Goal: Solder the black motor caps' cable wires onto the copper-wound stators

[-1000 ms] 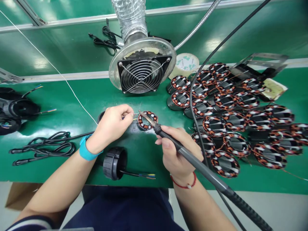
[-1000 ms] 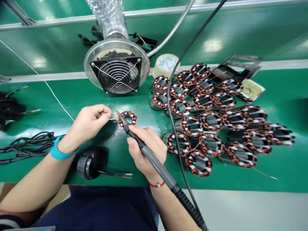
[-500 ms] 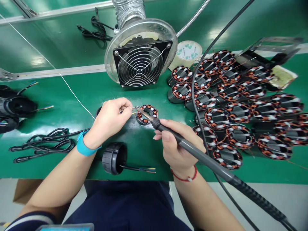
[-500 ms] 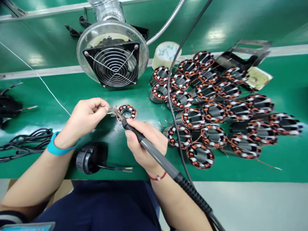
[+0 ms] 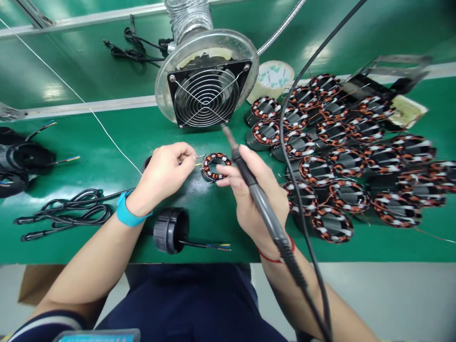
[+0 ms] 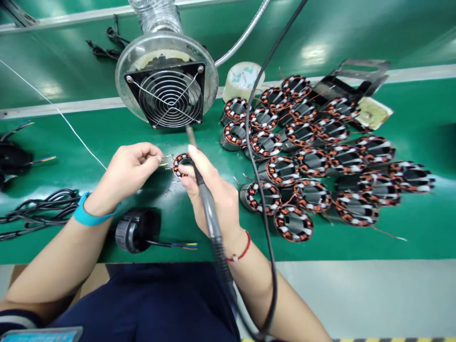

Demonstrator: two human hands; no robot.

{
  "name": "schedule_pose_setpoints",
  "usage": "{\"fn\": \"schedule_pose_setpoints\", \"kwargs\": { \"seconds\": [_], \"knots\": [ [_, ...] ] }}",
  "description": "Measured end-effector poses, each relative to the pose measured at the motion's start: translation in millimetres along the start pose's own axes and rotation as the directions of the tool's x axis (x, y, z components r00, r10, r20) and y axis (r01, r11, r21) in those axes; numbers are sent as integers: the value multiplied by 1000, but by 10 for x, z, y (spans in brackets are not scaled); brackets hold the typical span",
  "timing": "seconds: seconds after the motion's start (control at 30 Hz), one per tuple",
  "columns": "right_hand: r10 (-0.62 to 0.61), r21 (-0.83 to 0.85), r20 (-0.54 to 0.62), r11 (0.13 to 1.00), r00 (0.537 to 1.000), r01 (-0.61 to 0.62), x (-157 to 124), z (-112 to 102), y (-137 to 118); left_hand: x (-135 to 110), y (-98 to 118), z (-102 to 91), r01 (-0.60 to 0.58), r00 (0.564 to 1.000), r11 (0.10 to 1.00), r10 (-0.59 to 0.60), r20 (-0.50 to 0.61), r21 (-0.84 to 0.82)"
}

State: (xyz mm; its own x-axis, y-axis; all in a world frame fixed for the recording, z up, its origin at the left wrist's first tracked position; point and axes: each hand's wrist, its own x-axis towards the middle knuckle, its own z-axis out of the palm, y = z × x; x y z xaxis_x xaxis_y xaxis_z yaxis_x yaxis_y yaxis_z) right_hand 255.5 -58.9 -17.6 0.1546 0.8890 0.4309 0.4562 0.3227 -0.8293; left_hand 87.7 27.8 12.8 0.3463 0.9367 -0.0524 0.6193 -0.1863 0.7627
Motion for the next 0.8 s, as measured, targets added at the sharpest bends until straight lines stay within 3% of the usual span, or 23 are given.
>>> {"fn": "schedule_pose_setpoints", "kwargs": {
  "seconds": [0.17,0.23,0.5,0.63,0.8],
  "knots": [
    [84,-57,186,996,979,-74,156,9,-103,1,-13,-5,-12,1000,1000,12,-5,14],
    [89,-82,205,994,975,-73,185,72,-92,2,-18,-4,-9,1000,1000,9,-6,16],
    [85,-95,109,993,990,-75,132,299,11,3,-11,-5,5,1000,1000,-5,4,-11],
    [95,-90,-15,991,995,-95,120,356,38,7,-21,-12,0,1000,999,1,16,-40],
    [-14,-161,-5,987,1000,13,139,427,19,13,-40,-21,-3,999,999,5,33,-39]
  ]
}}
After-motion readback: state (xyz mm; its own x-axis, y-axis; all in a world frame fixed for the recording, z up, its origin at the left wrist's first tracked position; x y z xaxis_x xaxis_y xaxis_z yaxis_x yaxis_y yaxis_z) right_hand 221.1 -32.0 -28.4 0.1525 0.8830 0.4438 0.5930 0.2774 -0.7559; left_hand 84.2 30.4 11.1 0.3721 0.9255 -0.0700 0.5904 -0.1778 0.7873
